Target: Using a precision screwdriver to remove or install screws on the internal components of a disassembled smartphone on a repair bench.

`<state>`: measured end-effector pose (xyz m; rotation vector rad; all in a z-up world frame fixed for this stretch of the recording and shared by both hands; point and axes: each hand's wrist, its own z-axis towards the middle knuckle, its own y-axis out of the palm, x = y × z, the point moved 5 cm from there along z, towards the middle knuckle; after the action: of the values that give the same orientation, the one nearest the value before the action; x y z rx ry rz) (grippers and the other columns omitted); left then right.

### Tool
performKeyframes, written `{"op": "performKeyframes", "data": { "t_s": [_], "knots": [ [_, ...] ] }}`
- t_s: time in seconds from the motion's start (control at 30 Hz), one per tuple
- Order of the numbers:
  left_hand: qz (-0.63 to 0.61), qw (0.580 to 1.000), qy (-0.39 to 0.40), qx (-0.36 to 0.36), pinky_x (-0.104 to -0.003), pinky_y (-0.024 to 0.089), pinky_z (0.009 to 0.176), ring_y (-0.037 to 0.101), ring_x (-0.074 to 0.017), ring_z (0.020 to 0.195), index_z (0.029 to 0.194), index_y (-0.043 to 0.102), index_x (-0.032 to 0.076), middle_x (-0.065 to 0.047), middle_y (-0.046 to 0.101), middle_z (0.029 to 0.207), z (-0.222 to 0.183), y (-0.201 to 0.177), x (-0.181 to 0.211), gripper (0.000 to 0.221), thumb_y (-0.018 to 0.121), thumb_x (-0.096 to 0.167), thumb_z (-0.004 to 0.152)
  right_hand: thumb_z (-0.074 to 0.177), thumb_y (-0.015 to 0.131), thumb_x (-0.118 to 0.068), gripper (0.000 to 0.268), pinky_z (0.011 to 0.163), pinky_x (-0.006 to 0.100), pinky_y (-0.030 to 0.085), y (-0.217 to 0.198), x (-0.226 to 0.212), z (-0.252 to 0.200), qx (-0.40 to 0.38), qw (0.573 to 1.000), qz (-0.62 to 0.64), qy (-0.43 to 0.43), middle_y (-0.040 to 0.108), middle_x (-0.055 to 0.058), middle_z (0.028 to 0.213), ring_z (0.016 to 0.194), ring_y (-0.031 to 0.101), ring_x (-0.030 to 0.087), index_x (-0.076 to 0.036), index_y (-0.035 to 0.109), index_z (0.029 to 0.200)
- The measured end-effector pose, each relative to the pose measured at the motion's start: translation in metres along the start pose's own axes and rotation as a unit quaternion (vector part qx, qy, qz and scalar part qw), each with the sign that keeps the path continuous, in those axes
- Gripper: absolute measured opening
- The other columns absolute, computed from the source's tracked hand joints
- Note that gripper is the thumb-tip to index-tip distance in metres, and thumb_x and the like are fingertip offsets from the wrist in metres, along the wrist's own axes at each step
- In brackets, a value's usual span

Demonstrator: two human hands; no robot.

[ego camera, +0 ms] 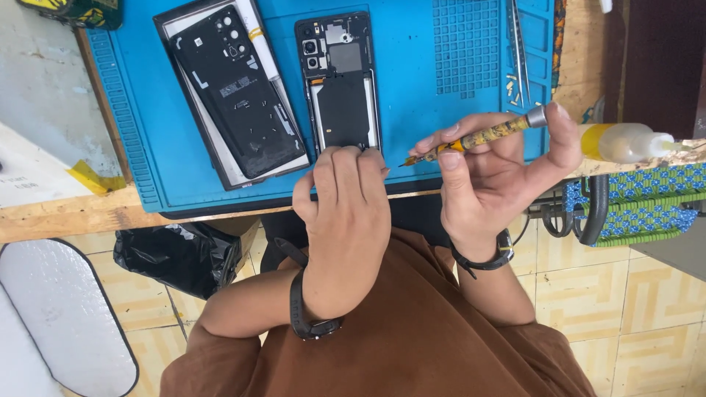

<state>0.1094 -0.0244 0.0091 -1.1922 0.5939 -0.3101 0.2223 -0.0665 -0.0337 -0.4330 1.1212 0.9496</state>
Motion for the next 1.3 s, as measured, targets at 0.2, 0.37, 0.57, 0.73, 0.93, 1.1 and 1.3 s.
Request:
{"op": "performKeyframes", "data": {
  "t_s": [0.2,0.37,0.57,0.73,0.93,1.1,1.3],
  "knots": [
    [-0.292,0.952,-0.08,0.048,-0.033,0.024,0.083,0.058,-0.0198,0.095,0.092,0.056,0.017,0.001,0.055,0.094,-0.017,0.011,-0.025,0.011,0.067,0.016,0.093,0.099,0.049,0.011,0.064,0.073,0.054,0.06,0.003,-0.004,0.002,-0.017,1.0,-0.022,-0.006,0.045,0.029,0.097,0.079,0.052,0.036,-0.032,0.025,0.141],
    [-0.326,0.943,-0.05,0.042,-0.036,0.023,0.085,0.058,-0.0239,0.103,0.093,0.059,0.017,-0.001,0.055,0.095,-0.015,0.018,-0.027,0.012,0.072,0.017,0.092,0.099,0.05,0.011,0.065,0.074,0.056,0.06,0.004,-0.001,0.0,-0.014,1.0,-0.023,0.001,0.045,0.029,0.098,0.083,0.052,0.036,-0.032,0.026,0.141],
    [-0.344,0.937,-0.027,0.053,-0.036,0.023,0.088,0.059,-0.022,0.099,0.091,0.06,0.017,0.0,0.054,0.092,-0.009,0.019,-0.019,0.014,0.073,0.012,0.091,0.098,0.05,0.01,0.064,0.073,0.055,0.06,0.005,-0.003,0.001,-0.012,0.999,-0.039,-0.009,0.045,0.029,0.097,0.082,0.052,0.035,-0.031,0.026,0.141],
    [-0.331,0.941,-0.042,0.054,-0.036,0.022,0.087,0.06,-0.0211,0.099,0.089,0.059,0.019,0.0,0.055,0.092,-0.007,0.014,-0.016,0.013,0.069,0.012,0.093,0.098,0.05,0.013,0.066,0.073,0.055,0.06,0.005,-0.003,0.002,-0.017,0.999,-0.046,-0.006,0.044,0.028,0.098,0.083,0.051,0.034,-0.031,0.026,0.14],
    [-0.2,0.979,-0.03,0.006,-0.032,0.028,0.085,0.052,-0.0164,0.089,0.091,0.056,0.017,0.001,0.044,0.086,-0.003,0.007,-0.007,0.009,0.061,0.016,0.098,0.097,0.049,0.014,0.067,0.073,0.056,0.06,0.002,0.0,-0.001,-0.007,0.999,-0.033,-0.007,0.045,0.03,0.097,0.081,0.052,0.036,-0.03,0.026,0.141],
    [-0.177,0.984,-0.003,0.014,-0.031,0.028,0.085,0.051,-0.0153,0.087,0.087,0.049,0.017,0.0,0.044,0.088,-0.003,0.007,-0.009,0.015,0.057,0.015,0.1,0.096,0.048,0.015,0.066,0.071,0.054,0.061,0.007,-0.004,0.002,-0.033,0.998,-0.042,-0.023,0.043,0.029,0.097,0.084,0.051,0.034,-0.028,0.025,0.14],
    [-0.377,0.926,-0.001,0.017,-0.037,0.023,0.084,0.058,-0.0248,0.101,0.089,0.052,0.015,-0.002,0.05,0.095,-0.042,0.022,-0.028,0.008,0.057,0.012,0.095,0.091,0.05,0.008,0.059,0.063,0.049,0.061,0.021,-0.01,0.011,-0.1,0.987,-0.087,-0.086,0.043,0.029,0.093,0.072,0.054,0.033,-0.024,0.024,0.134]
  ]
}}
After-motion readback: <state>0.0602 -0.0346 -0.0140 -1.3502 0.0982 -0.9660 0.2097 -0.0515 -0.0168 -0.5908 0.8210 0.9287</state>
